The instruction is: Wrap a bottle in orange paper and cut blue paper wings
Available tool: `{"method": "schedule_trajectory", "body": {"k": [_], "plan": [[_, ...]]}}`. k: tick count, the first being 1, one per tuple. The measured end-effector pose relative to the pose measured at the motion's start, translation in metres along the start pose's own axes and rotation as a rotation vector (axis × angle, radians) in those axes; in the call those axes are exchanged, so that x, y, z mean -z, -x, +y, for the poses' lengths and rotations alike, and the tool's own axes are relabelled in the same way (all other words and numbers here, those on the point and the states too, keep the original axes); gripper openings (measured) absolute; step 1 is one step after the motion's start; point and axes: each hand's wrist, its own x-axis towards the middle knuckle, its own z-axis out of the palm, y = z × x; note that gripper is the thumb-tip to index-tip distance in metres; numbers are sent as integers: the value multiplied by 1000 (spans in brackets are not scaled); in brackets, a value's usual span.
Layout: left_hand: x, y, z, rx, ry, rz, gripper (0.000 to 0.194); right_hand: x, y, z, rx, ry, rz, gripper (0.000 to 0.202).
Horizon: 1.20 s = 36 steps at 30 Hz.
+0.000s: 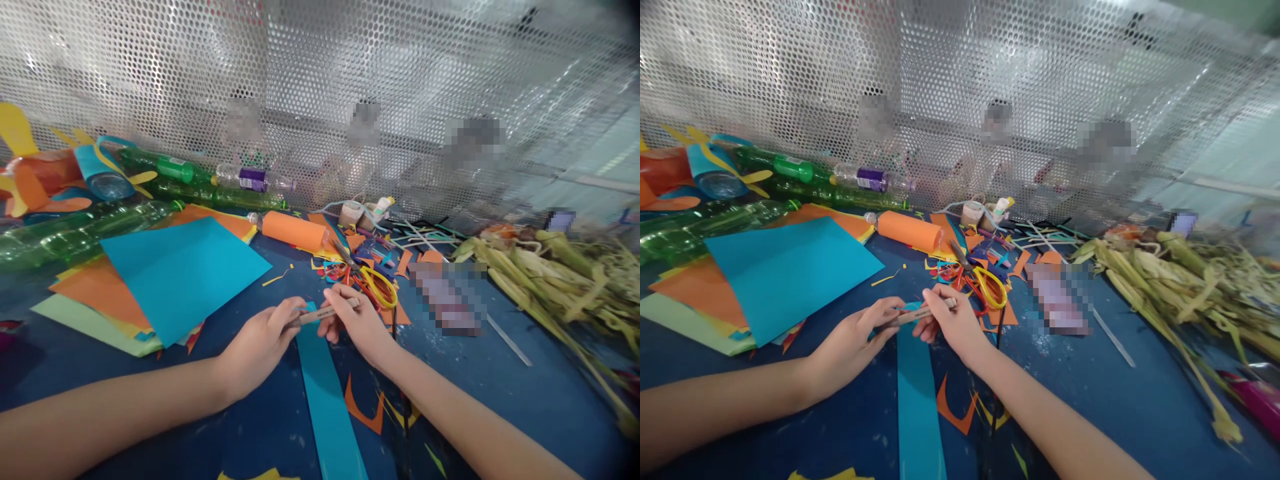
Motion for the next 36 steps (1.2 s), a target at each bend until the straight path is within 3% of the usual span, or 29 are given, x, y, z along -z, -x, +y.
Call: {"method": "schedule_trajectory", "body": {"k": [6,9,11,13,15,17,20,24,32,36], "plan": [[-2,1,0,-17,-12,14,29,-3,1,-4,-81,-18,-36,30],[-1,-1,0,8,104,35,35,-1,0,-14,-23,102,-36,30],[1,-2,0,35,117,90,40,9,-2,-22,78,230,76,30],[2,-3,0,40,39,158,40,27,-8,-30,206,396,286,30],[3,-3,0,17,-72,180,37,54,-16,-36,326,714,514,19],[4,-3,-1,-8,-169,146,41,84,-22,-38,305,1089,616,15],[4,-3,-2,0,-285,46,59,118,-27,-35,-31,1531,606,18],[7,-4,-2,38,-361,-46,76,133,-27,-27,-172,1616,541,14],[10,-5,0,-19,-270,-21,46,142,-23,-39,-276,1602,303,10],[9,-6,1,-16,-102,22,36,140,-20,-50,-264,1588,343,14]]}}
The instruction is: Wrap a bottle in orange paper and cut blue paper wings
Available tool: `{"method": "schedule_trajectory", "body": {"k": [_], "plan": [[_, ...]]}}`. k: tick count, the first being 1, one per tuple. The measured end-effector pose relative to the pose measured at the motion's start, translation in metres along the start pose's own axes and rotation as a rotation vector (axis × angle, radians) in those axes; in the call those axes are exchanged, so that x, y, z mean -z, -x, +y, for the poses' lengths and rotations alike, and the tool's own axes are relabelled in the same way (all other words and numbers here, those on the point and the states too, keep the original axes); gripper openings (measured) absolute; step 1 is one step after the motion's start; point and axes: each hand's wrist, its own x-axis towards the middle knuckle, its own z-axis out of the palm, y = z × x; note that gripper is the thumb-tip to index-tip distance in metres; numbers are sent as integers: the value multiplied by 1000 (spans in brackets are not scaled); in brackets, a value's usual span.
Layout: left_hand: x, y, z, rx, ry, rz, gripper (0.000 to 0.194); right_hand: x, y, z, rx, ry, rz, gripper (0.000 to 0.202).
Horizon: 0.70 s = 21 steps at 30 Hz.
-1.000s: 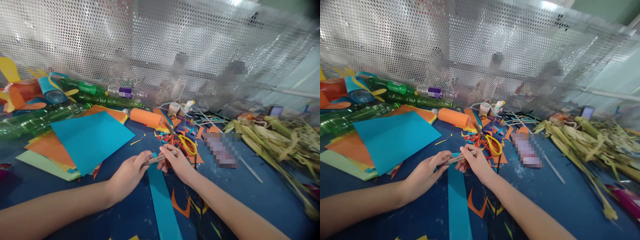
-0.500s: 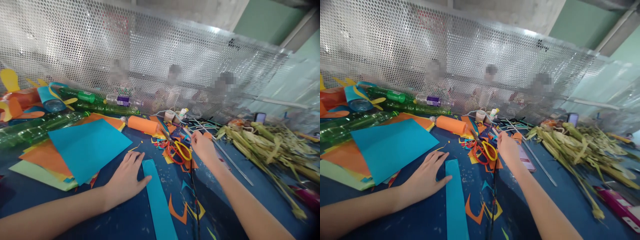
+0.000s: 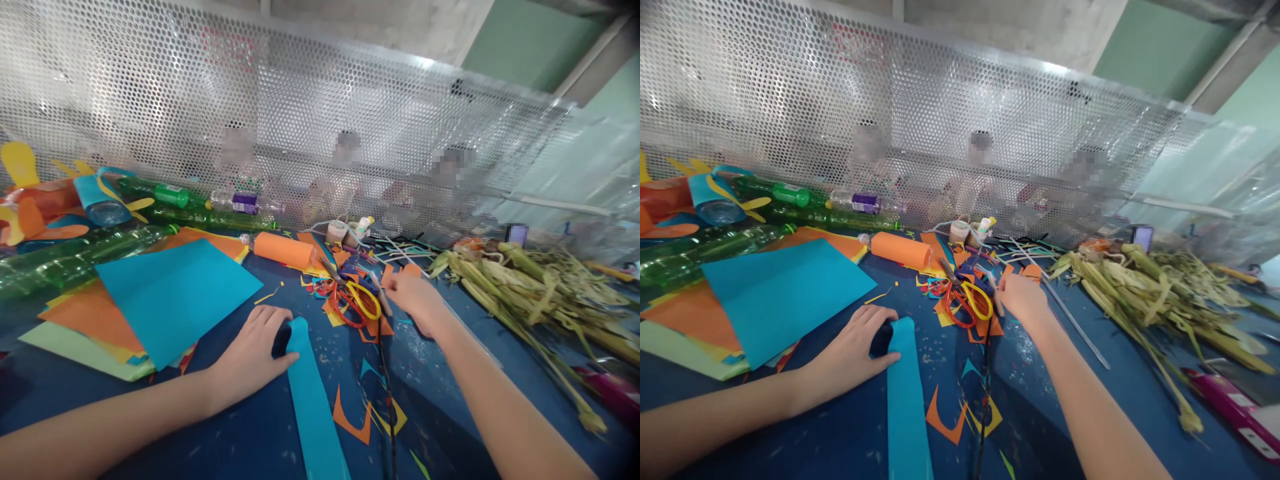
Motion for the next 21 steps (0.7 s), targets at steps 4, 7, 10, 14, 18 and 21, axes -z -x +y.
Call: {"method": "schedule_trajectory", "body": {"k": [4,7,10,14,18,21], "plan": [[0,-3,-1,109,289,-46,42,3,5,-13,48,-81,55,24],[2,-8,-3,211,586,-74,43,-2,10,-26,154,-155,-65,32],[4,-15,-2,293,814,-64,39,-11,14,-38,181,-139,-95,29],[7,-18,-1,403,979,-82,39,-20,15,-46,179,-150,-69,21],[8,-16,-1,414,1080,-155,25,-20,12,-44,126,-230,-46,22],[9,-17,-2,416,1136,-125,21,-14,14,-47,149,-354,16,26]]}}
